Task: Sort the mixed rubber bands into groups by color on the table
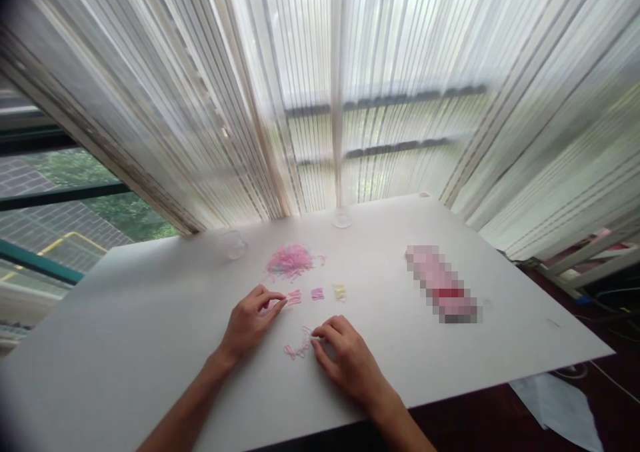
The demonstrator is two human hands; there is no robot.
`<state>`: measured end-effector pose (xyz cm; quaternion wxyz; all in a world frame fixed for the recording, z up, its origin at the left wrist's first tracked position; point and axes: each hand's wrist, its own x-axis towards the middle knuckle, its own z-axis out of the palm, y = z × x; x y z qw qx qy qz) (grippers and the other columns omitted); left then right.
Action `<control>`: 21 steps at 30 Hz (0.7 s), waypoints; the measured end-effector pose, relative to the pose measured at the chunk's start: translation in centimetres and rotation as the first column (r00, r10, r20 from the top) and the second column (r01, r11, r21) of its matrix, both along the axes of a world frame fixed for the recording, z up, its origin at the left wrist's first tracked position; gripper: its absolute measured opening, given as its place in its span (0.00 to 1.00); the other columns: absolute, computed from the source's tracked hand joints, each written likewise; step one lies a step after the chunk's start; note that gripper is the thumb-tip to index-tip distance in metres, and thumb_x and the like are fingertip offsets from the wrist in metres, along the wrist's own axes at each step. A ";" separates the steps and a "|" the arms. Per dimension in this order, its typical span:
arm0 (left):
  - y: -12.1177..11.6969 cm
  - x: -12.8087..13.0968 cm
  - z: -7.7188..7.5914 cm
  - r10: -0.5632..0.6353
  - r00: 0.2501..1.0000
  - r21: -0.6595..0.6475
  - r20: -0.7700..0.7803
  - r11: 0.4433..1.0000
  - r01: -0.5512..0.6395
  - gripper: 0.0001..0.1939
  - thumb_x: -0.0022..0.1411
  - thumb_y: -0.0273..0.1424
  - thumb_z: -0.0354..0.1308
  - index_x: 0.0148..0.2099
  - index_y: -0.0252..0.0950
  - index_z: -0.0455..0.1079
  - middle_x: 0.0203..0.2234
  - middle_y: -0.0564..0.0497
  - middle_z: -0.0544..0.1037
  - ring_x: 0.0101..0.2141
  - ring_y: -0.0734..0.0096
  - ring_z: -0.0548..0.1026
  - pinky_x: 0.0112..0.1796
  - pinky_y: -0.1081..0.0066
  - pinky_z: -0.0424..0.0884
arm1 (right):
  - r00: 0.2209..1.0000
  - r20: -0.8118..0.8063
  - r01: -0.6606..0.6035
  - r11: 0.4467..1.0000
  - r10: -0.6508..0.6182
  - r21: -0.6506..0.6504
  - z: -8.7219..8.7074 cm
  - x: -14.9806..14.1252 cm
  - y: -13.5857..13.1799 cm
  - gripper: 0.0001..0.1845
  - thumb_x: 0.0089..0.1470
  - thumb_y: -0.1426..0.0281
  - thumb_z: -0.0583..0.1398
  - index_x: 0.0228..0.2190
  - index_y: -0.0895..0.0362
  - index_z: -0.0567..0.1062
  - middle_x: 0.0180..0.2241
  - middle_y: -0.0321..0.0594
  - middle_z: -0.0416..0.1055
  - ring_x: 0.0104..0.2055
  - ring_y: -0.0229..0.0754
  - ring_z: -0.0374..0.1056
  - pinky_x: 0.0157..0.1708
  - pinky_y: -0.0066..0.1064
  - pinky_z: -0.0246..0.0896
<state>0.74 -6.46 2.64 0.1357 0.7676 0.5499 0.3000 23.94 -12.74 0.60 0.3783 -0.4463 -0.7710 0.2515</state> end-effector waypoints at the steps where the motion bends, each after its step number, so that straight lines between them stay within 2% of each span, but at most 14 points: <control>1: -0.1 -0.2 -0.1 0.000 1.000 0.017 0.009 1.000 0.000 0.11 0.66 0.38 0.56 0.42 0.41 0.79 0.27 0.53 0.71 0.28 0.73 0.71 0.33 0.74 0.67 | 1.000 0.000 0.000 1.000 0.000 0.001 0.0 0.0 0.0 0.08 0.62 0.73 0.56 0.40 0.54 0.74 0.37 0.42 0.71 0.40 0.44 0.70 0.41 0.36 0.70; 4: -0.3 -1.1 0.2 -0.001 1.000 0.053 0.019 0.999 0.000 0.12 0.67 0.39 0.56 0.41 0.40 0.79 0.27 0.53 0.71 0.28 0.74 0.70 0.33 0.74 0.67 | 1.000 -0.002 -0.002 1.000 0.002 0.007 0.0 0.0 0.0 0.08 0.62 0.73 0.56 0.40 0.54 0.74 0.37 0.43 0.71 0.40 0.44 0.70 0.40 0.36 0.71; 10: -1.3 -3.3 1.2 0.014 0.997 0.094 -0.072 0.996 -0.007 0.13 0.67 0.40 0.56 0.39 0.40 0.80 0.25 0.54 0.69 0.24 0.77 0.68 0.30 0.76 0.64 | 1.000 -0.002 -0.005 1.000 0.005 0.010 0.1 0.1 0.0 0.08 0.62 0.74 0.56 0.40 0.54 0.74 0.37 0.42 0.71 0.40 0.43 0.70 0.40 0.36 0.70; 14: -2.2 -4.5 0.7 0.000 0.997 0.130 -0.072 0.991 0.009 0.14 0.67 0.39 0.55 0.39 0.40 0.80 0.24 0.55 0.68 0.24 0.77 0.69 0.30 0.77 0.65 | 1.000 0.004 -0.001 1.000 0.001 0.018 0.3 0.1 0.0 0.08 0.62 0.73 0.56 0.40 0.54 0.74 0.36 0.42 0.71 0.39 0.43 0.70 0.39 0.36 0.71; 21: -2.8 -4.7 0.0 -0.023 0.987 0.059 -0.162 0.998 0.033 0.13 0.67 0.38 0.54 0.39 0.41 0.79 0.27 0.54 0.71 0.24 0.77 0.70 0.29 0.77 0.65 | 1.000 0.003 0.003 1.000 -0.003 0.002 0.2 0.2 -0.1 0.08 0.63 0.73 0.56 0.40 0.53 0.75 0.37 0.43 0.71 0.39 0.44 0.70 0.39 0.37 0.71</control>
